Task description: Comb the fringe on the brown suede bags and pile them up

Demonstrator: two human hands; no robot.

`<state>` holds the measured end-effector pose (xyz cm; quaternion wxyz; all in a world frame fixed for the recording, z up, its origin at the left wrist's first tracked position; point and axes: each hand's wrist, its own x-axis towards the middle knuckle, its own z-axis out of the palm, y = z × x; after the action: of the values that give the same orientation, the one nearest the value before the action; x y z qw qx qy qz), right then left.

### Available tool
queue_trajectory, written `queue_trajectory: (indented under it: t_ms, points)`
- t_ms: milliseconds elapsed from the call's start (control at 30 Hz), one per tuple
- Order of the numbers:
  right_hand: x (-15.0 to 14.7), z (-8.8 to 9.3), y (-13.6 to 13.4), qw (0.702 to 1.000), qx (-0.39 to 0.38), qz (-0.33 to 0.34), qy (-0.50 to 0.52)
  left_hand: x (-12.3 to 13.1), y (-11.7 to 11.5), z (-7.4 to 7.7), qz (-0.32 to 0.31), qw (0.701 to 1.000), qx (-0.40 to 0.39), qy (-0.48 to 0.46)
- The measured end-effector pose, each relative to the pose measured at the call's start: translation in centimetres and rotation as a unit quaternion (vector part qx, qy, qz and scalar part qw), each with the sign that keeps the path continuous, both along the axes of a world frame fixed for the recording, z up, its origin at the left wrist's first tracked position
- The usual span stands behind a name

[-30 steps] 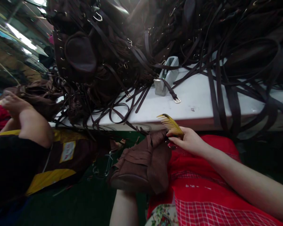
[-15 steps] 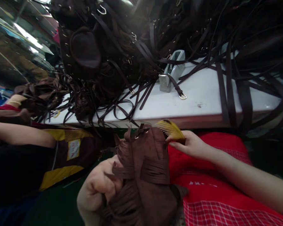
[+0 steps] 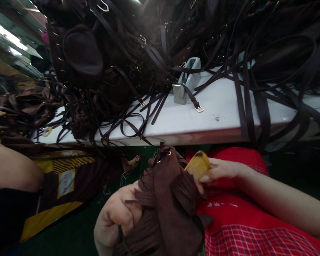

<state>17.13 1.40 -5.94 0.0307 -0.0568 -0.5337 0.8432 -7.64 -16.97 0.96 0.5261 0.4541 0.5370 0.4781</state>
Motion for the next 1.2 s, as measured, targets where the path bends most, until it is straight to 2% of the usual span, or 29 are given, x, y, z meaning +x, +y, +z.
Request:
queue_trajectory:
  t_ms: [33, 100, 200, 267, 333, 433, 533, 600, 733, 933, 1033, 1100, 1200]
  points:
    - [0.3, -0.5, 0.4, 1.0, -0.003, -0.022, -0.012, 0.2, 0.4, 0.3, -0.024, 0.998, 0.052, -0.023]
    - [0.8, -1.5, 1.3, 0.993, 0.003, -0.116, -0.029, 0.7, 1.1, 0.9, -0.061, 0.989, 0.126, -0.055]
    - [0.6, -2.4, 2.3, 0.965, 0.055, -0.248, -0.065, 1.8, 2.0, 1.4, -0.068, 0.979, 0.17, -0.092]
    - [0.0, -2.0, 2.9, 0.942, 0.115, -0.307, -0.075, 2.4, 2.4, 1.4, -0.067, 0.967, 0.203, -0.14]
    - [-0.9, -1.2, 3.2, 0.926, 0.171, -0.333, -0.052, 2.8, 2.5, 1.0, -0.084, 0.955, 0.217, -0.186]
    - [-2.5, 0.3, 3.3, 0.937, 0.174, -0.302, -0.001, 3.0, 2.7, 0.7, -0.111, 0.946, 0.218, -0.212]
    - [-4.0, 0.8, 3.0, 0.959, 0.14, -0.245, 0.013, 2.8, 2.6, 0.8, -0.105, 0.962, 0.177, -0.181]
    - [-4.7, 0.6, 2.8, 0.965, 0.133, -0.228, 0.006, 2.6, 2.3, 0.9, -0.109, 0.97, 0.15, -0.157]
    - [-5.0, -0.1, 2.3, 0.965, 0.136, -0.224, -0.029, 2.5, 1.6, 0.6, -0.112, 0.972, 0.156, -0.139]
    - [-4.4, -0.7, 1.2, 0.953, 0.201, -0.197, -0.114, 2.3, 1.3, 0.3, -0.128, 0.967, 0.181, -0.126]
    - [-4.0, -1.1, 0.5, 0.945, 0.218, -0.179, -0.165, 1.7, 1.1, 0.3, -0.115, 0.978, 0.152, -0.084]
    - [-3.8, -1.4, 0.0, 0.946, 0.208, -0.174, -0.176, 1.6, 0.8, 0.2, -0.106, 0.983, 0.137, -0.063]
    - [-3.6, -1.8, -0.8, 0.962, 0.161, -0.149, -0.164, 1.9, 0.5, -0.1, -0.113, 0.981, 0.135, -0.084]
